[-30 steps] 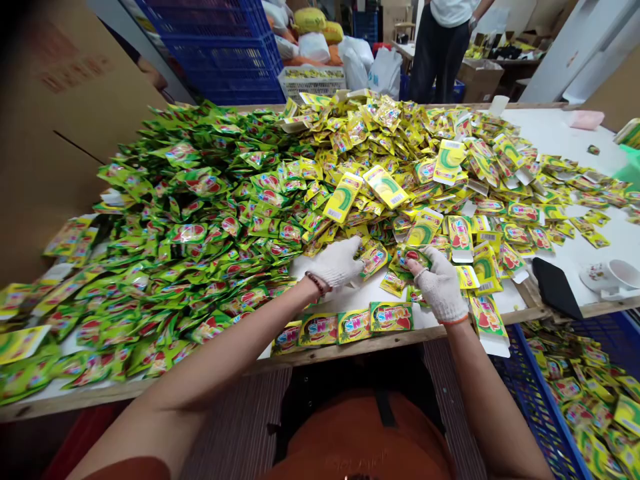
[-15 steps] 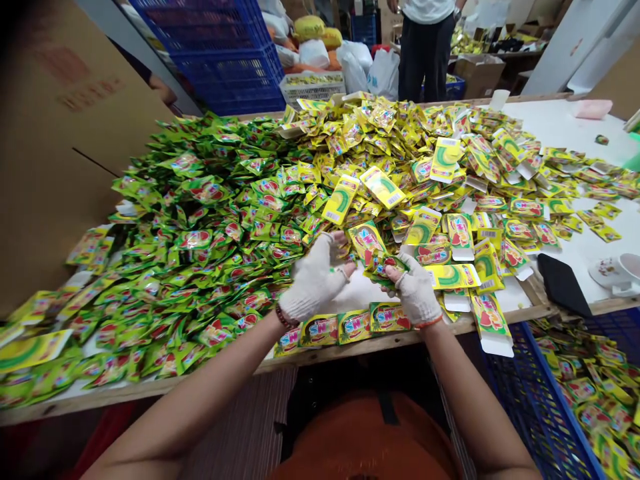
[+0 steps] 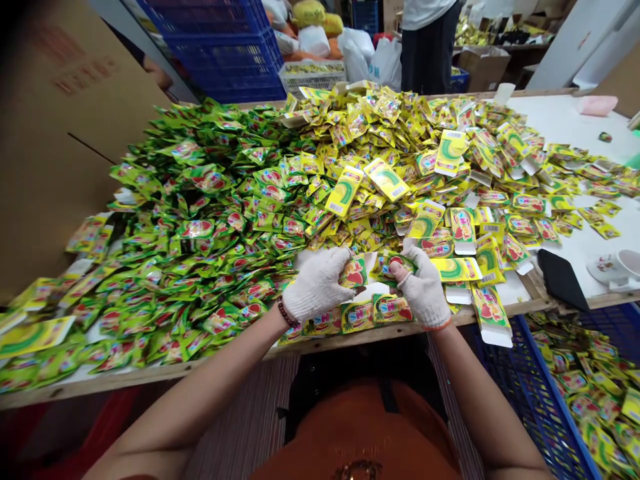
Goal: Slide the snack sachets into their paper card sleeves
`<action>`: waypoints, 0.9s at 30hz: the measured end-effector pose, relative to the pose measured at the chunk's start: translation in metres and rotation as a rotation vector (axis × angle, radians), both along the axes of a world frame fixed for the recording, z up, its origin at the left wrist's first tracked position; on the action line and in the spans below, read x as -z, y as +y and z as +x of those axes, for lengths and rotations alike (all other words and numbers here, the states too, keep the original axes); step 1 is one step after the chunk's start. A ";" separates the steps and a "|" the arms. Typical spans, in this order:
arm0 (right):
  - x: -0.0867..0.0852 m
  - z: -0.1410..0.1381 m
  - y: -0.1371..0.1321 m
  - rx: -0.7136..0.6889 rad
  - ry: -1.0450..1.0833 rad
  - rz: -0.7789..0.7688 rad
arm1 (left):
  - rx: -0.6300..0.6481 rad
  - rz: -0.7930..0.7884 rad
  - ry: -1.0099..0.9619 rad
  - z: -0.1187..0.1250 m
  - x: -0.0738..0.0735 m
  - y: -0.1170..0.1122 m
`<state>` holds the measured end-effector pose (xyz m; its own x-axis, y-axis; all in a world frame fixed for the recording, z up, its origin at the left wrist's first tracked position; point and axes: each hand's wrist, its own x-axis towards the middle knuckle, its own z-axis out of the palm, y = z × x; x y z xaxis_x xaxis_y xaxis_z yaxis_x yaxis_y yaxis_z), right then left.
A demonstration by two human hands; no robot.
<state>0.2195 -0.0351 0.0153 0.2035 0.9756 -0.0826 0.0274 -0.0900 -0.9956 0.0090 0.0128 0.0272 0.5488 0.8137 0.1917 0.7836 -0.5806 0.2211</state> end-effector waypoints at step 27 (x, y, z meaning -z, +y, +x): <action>-0.024 -0.007 0.017 -0.242 -0.558 0.090 | -0.014 0.074 -0.034 0.003 0.003 -0.012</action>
<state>0.2128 -0.0185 0.0393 -0.0354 0.9977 0.0577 0.5561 0.0677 -0.8283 0.0120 0.0004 0.0247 0.5299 0.8038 0.2703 0.7843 -0.5857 0.2045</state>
